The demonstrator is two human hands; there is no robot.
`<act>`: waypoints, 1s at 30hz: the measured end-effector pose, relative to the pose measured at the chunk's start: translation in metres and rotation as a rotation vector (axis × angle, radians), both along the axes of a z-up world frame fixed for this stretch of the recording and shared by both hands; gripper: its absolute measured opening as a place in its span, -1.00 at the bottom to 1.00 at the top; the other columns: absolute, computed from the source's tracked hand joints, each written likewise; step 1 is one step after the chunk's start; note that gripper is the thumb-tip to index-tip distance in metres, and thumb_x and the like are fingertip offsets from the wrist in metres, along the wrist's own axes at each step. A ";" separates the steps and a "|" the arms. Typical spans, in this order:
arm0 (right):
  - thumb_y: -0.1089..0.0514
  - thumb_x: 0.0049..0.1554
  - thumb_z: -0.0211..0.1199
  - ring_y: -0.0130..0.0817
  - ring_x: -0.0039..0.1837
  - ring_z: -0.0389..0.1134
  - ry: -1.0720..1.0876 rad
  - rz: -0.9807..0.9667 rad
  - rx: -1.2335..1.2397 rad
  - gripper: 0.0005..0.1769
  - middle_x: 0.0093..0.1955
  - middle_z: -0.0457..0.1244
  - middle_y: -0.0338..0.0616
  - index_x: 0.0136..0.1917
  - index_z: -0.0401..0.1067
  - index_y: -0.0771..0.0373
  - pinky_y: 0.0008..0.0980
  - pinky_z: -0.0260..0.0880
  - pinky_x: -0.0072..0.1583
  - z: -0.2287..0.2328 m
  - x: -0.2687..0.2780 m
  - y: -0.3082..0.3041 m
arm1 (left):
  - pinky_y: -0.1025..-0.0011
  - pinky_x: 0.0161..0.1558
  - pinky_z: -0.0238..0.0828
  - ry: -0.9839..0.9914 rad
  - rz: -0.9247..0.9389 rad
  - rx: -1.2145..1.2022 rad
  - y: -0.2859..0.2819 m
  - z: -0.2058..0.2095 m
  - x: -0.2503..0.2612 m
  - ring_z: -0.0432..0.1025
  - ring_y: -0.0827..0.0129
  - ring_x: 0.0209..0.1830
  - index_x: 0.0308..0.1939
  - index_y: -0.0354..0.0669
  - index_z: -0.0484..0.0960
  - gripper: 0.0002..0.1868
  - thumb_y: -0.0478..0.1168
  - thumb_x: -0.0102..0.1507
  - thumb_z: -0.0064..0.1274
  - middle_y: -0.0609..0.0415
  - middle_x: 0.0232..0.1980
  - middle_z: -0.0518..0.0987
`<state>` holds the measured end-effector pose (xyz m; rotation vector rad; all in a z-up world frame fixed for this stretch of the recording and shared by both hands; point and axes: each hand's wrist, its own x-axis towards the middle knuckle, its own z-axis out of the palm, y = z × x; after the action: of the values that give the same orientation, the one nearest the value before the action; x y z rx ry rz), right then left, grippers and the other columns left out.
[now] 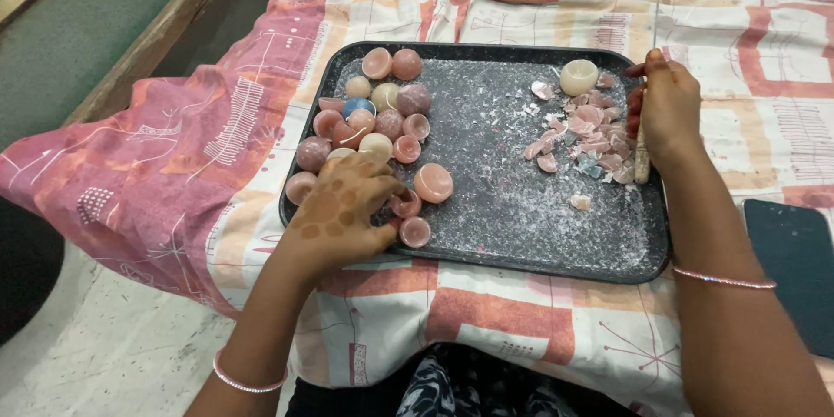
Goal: The recorder is using a knife to scrape excess wax from small, semi-spherical wax objects on a tray.
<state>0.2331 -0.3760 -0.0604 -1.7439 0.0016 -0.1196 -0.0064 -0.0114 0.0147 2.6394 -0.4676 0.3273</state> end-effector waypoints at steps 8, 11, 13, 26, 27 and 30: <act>-0.20 0.44 -0.07 -0.49 -0.48 0.05 0.011 0.065 0.082 -0.54 -0.43 0.10 -0.28 0.04 0.34 0.23 -0.40 0.04 -0.43 -0.003 0.005 -0.010 | 0.13 0.16 0.29 -0.013 0.026 -0.013 0.018 -0.007 0.009 0.46 0.15 0.02 -0.25 -0.10 0.69 -0.80 -0.16 0.08 0.27 0.03 -0.17 0.61; -0.19 0.45 -0.05 -0.51 -0.47 0.04 0.013 0.068 0.094 -0.54 -0.41 0.10 -0.29 0.05 0.35 0.24 -0.42 0.05 -0.42 -0.003 0.007 -0.014 | 0.20 0.09 0.37 0.051 0.066 -0.100 0.022 0.018 0.018 0.49 0.17 -0.02 -0.22 -0.13 0.68 -0.77 -0.17 0.08 0.23 0.04 -0.15 0.62; -0.19 0.45 -0.05 -0.51 -0.47 0.04 0.025 0.078 0.102 -0.55 -0.41 0.10 -0.30 0.05 0.34 0.24 -0.41 0.05 -0.42 -0.002 0.004 -0.013 | 0.23 0.06 0.42 0.109 0.080 -0.128 0.021 0.027 0.021 0.51 0.18 -0.04 -0.20 -0.15 0.68 -0.76 -0.17 0.07 0.22 0.05 -0.13 0.63; -0.18 0.40 -0.04 -0.52 -0.49 0.04 0.083 0.088 0.099 -0.57 -0.44 0.09 -0.31 0.04 0.34 0.23 -0.41 0.04 -0.43 0.008 -0.002 -0.011 | 0.08 0.09 0.35 0.218 0.109 0.206 0.011 0.008 0.017 0.45 -0.01 0.06 0.21 -0.05 0.52 -0.36 -0.24 0.01 0.20 -0.06 -0.02 0.59; -0.18 0.39 -0.03 -0.51 -0.50 0.04 0.082 0.088 0.102 -0.57 -0.44 0.09 -0.30 0.03 0.34 0.23 -0.40 0.04 -0.44 0.007 0.000 -0.011 | 0.08 0.10 0.35 0.233 0.138 0.222 0.013 0.008 0.015 0.45 -0.02 0.06 0.23 -0.05 0.50 -0.34 -0.25 0.01 0.20 -0.07 -0.03 0.59; -0.19 0.42 -0.03 -0.53 -0.47 0.06 0.073 0.102 0.135 -0.55 -0.41 0.11 -0.31 0.04 0.35 0.25 -0.42 0.04 -0.41 0.001 0.003 -0.016 | 0.09 0.11 0.35 0.284 0.150 0.262 0.016 0.016 0.019 0.46 0.01 0.07 0.21 -0.03 0.51 -0.41 -0.21 0.06 0.18 -0.04 -0.03 0.61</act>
<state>0.2359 -0.3923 -0.0590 -1.6094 -0.0255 0.0183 0.0130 0.0047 0.0305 2.9210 -0.2323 -0.0725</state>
